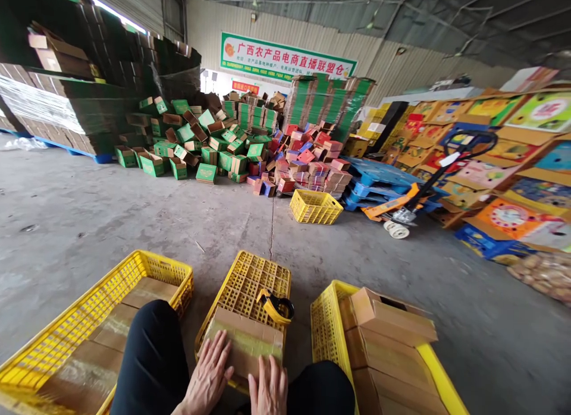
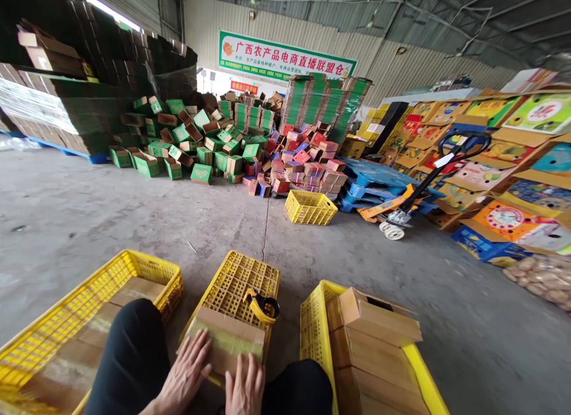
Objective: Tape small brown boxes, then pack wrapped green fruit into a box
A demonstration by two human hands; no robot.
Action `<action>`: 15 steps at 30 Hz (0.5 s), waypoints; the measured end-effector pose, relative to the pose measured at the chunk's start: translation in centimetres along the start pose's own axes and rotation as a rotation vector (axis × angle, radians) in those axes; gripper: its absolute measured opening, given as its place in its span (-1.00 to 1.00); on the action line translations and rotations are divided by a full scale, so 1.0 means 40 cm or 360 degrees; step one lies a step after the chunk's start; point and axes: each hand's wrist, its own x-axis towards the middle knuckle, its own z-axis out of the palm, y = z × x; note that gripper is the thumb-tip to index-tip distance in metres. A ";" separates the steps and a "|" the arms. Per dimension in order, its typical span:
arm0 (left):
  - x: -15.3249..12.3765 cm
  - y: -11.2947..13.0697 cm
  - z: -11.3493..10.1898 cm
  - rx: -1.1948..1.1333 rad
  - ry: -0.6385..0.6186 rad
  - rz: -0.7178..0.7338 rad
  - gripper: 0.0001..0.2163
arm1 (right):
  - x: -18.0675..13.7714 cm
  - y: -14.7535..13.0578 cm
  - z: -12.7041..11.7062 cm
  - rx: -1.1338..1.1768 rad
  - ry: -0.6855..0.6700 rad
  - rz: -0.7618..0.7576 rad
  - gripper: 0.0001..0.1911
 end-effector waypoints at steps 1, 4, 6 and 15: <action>0.009 0.011 0.010 -0.0006 -0.0027 0.0066 -0.44 | -0.001 -0.012 0.012 0.0006 0.0007 -0.0019 -0.49; 0.032 0.033 0.036 -0.0057 -0.0045 0.0177 -0.46 | 0.001 -0.056 0.051 0.0104 0.0009 -0.0060 -0.47; 0.042 0.033 0.046 -0.0089 -0.0062 0.0203 -0.47 | 0.010 -0.085 0.073 0.0183 0.0020 -0.0023 -0.42; 0.061 -0.060 0.015 -0.0132 0.0042 0.0086 -0.47 | 0.068 -0.010 0.056 -0.0040 -0.0130 -0.0067 -0.51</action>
